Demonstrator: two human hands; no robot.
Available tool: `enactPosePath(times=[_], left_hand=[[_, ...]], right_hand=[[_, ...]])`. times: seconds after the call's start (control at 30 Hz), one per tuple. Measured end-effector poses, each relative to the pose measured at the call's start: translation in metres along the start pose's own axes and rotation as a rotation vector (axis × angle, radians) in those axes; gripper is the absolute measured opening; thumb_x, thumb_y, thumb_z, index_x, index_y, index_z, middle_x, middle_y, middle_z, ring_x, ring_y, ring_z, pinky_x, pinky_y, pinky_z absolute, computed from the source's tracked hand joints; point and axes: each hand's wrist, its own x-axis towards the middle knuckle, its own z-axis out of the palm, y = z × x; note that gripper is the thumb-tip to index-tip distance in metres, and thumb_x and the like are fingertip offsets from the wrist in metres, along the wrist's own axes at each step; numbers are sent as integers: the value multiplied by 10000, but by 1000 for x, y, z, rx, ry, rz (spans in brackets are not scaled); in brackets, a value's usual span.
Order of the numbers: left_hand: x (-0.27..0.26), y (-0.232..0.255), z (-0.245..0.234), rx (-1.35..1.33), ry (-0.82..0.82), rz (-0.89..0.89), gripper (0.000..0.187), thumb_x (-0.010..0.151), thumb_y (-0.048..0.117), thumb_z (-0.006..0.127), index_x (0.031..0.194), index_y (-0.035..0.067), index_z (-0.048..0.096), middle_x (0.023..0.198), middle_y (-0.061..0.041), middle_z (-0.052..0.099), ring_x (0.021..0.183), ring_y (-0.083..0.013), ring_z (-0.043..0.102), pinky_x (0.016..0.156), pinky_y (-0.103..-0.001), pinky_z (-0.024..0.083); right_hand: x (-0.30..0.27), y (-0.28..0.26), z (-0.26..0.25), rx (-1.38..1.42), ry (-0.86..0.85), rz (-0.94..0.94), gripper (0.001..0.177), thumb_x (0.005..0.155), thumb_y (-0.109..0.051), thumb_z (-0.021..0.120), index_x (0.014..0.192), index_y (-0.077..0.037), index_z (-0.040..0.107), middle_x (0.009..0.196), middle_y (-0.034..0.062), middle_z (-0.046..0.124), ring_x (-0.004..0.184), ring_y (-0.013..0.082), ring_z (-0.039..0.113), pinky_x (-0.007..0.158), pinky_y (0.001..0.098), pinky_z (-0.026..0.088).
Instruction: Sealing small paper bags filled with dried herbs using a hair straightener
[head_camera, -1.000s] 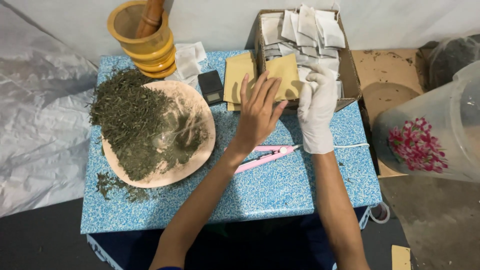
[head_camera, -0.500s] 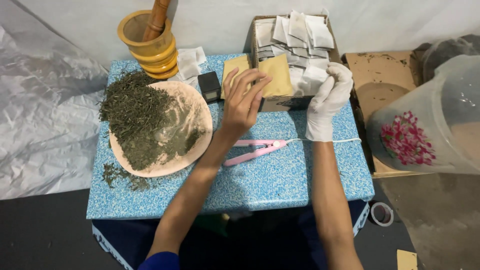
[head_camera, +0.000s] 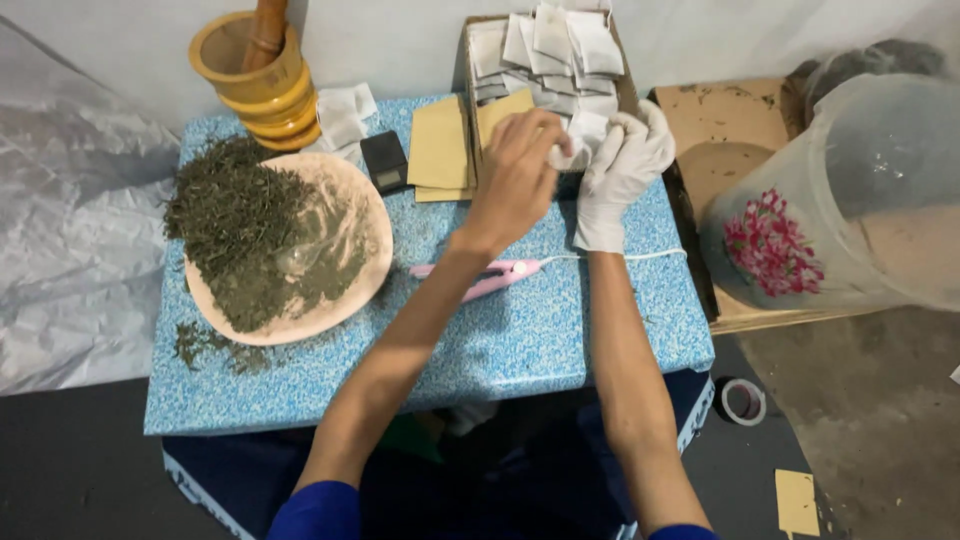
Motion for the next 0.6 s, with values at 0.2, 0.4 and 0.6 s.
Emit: enactPosePath(times=[0.2,0.4,0.6], left_hand=[[29,-31,78,280,-326,-12,392,862,-85,752,1229,20,663,1286,-164,696,1197,-334,676,1072,-483,552],[44,-40,106,180,-201,-98,179,931,-40,763,1087,-3,683,970,-156,731,790,-330,729,617,-387,649],[44,-73,132,369,-442,-133,176,866,-75,732,1023,5,735,963,-170,728,928,-431,715,787,-546,600]], right_hand=[[-4,13,9,-89,-10,-75,368,1104,-247,416,936,-100,709,1171,56,690,1096,250,647,1004,429,415],[9,-11,-7,56,32,-34,331,1141,-296,385,1062,-87,630,1036,86,698,913,300,652,935,421,397],[6,-6,-3,32,27,-58,291,1129,-230,395,1108,-69,637,1063,101,687,955,321,662,983,446,416]])
